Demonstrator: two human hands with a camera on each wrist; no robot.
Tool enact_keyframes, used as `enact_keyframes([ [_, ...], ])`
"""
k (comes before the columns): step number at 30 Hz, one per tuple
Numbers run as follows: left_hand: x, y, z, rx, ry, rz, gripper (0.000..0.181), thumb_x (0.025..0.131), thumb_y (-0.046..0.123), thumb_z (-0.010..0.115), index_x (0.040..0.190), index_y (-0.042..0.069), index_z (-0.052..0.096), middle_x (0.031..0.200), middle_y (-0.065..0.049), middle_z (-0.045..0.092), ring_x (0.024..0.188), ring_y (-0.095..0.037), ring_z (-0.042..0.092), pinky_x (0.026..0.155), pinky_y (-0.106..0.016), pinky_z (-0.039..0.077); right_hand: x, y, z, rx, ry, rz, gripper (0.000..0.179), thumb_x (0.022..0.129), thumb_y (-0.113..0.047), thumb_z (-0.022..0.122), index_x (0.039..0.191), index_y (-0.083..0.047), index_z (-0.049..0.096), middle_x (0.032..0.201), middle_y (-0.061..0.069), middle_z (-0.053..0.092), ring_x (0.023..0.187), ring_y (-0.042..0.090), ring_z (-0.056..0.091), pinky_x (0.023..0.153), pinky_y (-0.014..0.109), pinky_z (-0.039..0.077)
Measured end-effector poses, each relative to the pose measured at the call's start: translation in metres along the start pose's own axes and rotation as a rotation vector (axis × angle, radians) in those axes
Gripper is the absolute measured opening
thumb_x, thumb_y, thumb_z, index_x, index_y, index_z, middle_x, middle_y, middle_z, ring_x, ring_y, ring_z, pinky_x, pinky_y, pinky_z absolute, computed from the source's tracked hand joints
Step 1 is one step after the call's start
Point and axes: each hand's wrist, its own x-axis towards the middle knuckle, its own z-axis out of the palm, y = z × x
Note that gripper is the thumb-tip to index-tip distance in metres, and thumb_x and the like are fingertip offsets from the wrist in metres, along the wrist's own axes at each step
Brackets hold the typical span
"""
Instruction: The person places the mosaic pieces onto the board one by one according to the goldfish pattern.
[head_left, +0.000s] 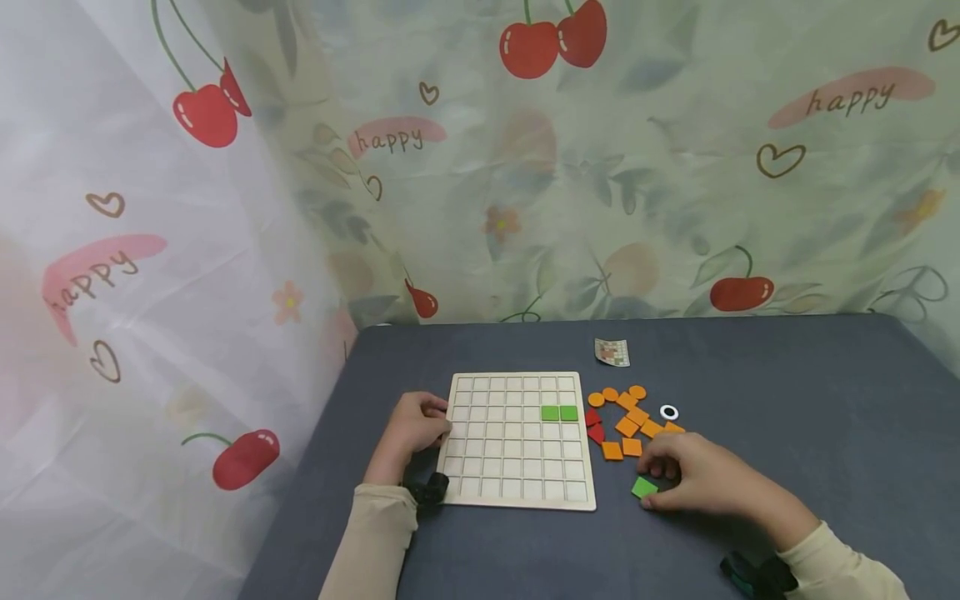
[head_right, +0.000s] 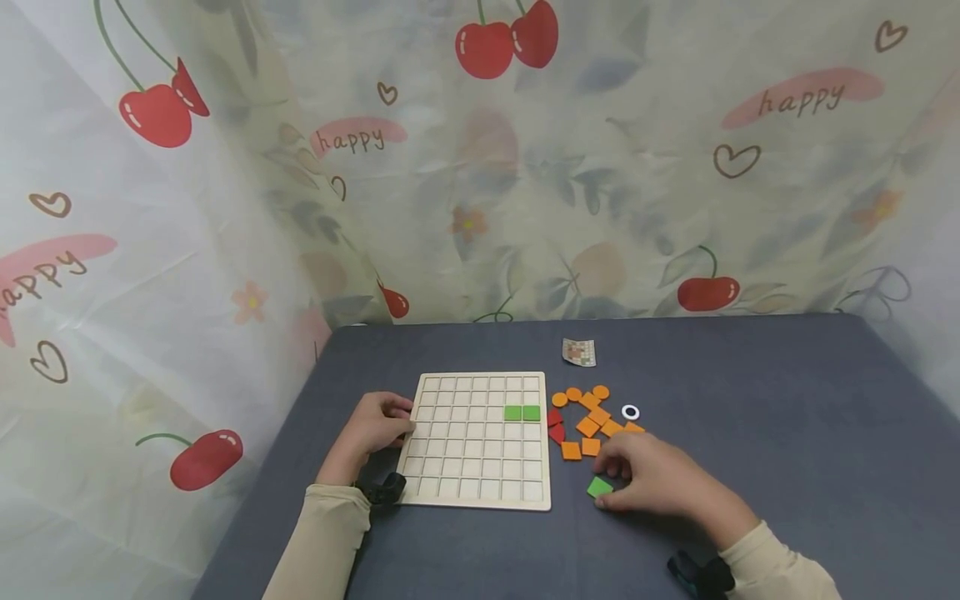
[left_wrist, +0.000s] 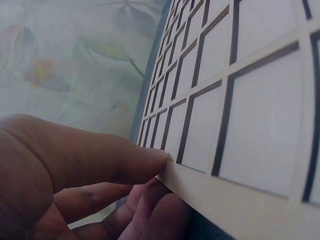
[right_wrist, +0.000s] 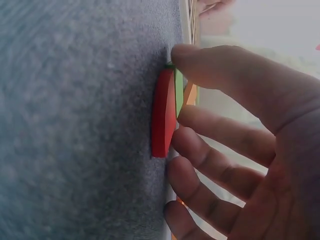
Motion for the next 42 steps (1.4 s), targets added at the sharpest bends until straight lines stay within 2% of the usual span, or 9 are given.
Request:
enact_keyframes([
  [16,-0.002,0.002,-0.004,0.009,0.014,-0.010,0.030,0.088,0.001,0.075,0.118,0.000,0.073,0.096,-0.013,0.068,0.078,-0.022,0.066,0.062,-0.031,0.060,0.004,-0.004,0.005,0.026,-0.032,-0.047,0.025,0.083,-0.024,0.089,0.104,-0.017,0.076,0.089,-0.010,0.068,0.077,0.003,0.059,0.066,0.026,0.053],
  [25,0.000,0.001,-0.005,0.003,0.002,-0.004,0.030,0.088,0.001,0.076,0.117,0.000,0.072,0.096,-0.013,0.068,0.078,-0.023,0.067,0.062,-0.032,0.060,0.010,-0.010,0.001,0.015,-0.008,-0.063,0.025,0.084,-0.020,0.088,0.106,-0.017,0.077,0.094,-0.011,0.070,0.078,0.004,0.061,0.068,0.026,0.055],
  [35,0.001,-0.002,-0.005,-0.005,-0.002,-0.005,0.030,0.087,0.000,0.075,0.117,0.000,0.072,0.096,-0.014,0.068,0.077,-0.023,0.067,0.062,-0.032,0.060,0.045,-0.018,-0.012,-0.027,0.014,-0.110,0.025,0.087,-0.013,0.084,0.111,-0.014,0.079,0.100,-0.006,0.069,0.080,0.013,0.061,0.069,0.025,0.054],
  [42,0.001,-0.002,-0.002,-0.016,-0.009,0.000,0.030,0.086,0.000,0.074,0.116,0.001,0.073,0.096,-0.013,0.069,0.074,-0.022,0.066,0.060,-0.031,0.059,0.074,-0.023,-0.016,-0.042,0.052,-0.148,0.024,0.089,-0.010,0.082,0.113,-0.009,0.079,0.102,-0.002,0.069,0.081,0.010,0.062,0.070,0.025,0.055],
])
